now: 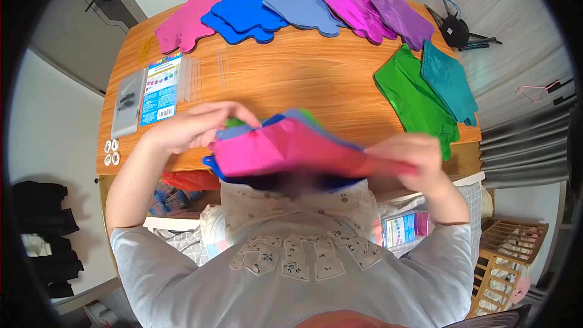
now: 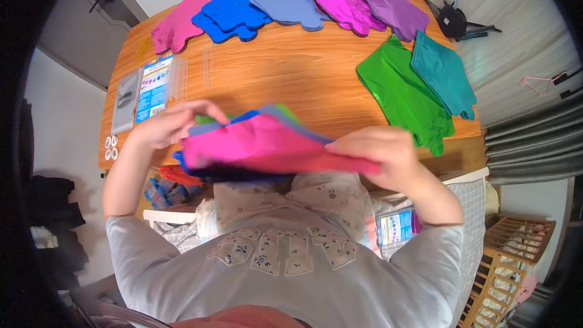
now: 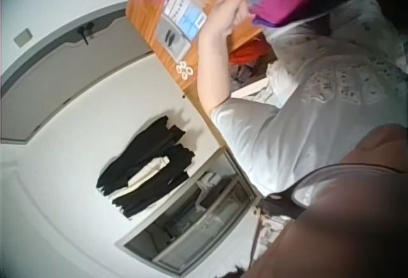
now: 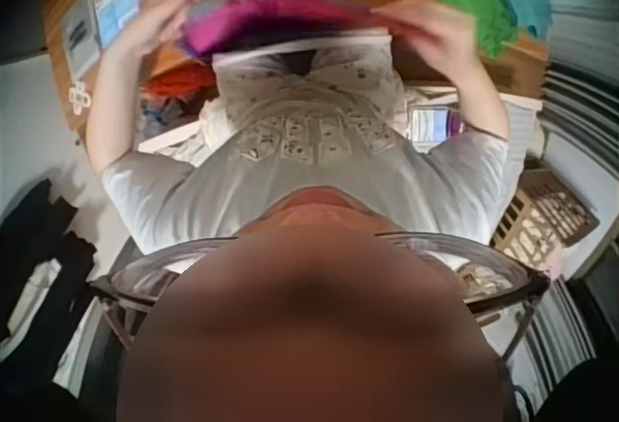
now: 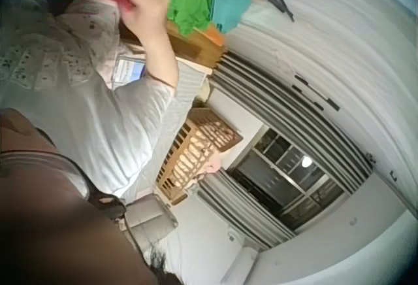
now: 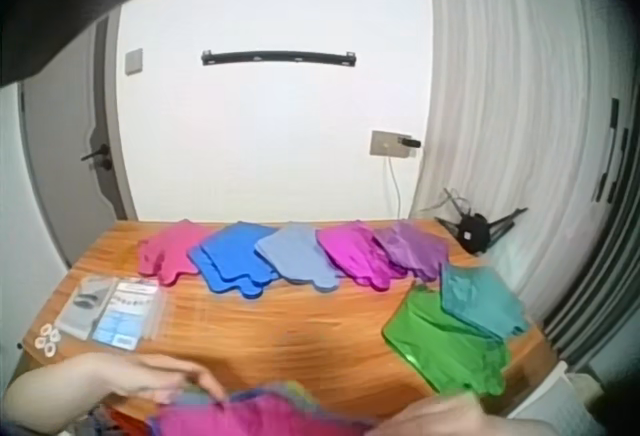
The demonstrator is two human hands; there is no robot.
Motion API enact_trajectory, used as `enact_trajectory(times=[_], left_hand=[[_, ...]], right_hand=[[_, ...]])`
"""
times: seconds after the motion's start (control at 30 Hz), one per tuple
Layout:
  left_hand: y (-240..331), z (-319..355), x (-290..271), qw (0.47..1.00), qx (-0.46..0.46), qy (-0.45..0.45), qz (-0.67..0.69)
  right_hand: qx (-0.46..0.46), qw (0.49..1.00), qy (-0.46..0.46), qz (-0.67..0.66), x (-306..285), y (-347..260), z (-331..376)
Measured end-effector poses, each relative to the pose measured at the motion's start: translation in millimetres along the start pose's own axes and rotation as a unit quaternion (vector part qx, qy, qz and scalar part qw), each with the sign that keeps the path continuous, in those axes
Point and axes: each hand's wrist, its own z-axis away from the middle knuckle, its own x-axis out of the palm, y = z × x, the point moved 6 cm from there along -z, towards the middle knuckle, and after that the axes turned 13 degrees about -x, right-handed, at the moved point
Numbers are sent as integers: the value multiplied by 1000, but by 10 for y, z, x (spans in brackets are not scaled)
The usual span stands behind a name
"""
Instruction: Folding small colorful cloths and placing them into individual plastic retail bags with cardboard backing.
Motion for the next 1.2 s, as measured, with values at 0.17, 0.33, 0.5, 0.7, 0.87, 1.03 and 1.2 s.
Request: enact_trajectory(times=[0.17,0.33,0.5,0.7,0.87,1.03,1.2], left_hand=[[193,321,225,985,104,-131,47],[6,89,-143,986,-30,163,29],[-138,-292,-339,947,-81,295,-98],[57,-151,-290,862,-30,399,-310],[218,-27,-268,711,85,446,-537],[219,-232,-326,712,121,373,-583],[194,-322,-389,722,92,382,-570]], right_hand=[[379,911,44,-158,-281,442,-311],[432,864,41,-256,35,1170,-402],[434,834,-29,-340,478,1647,-99],[312,948,-56,37,146,1471,-2],[292,944,-155,-1,80,1094,76],[267,948,-174,-14,112,985,168],[268,952,-148,32,141,1075,252]])
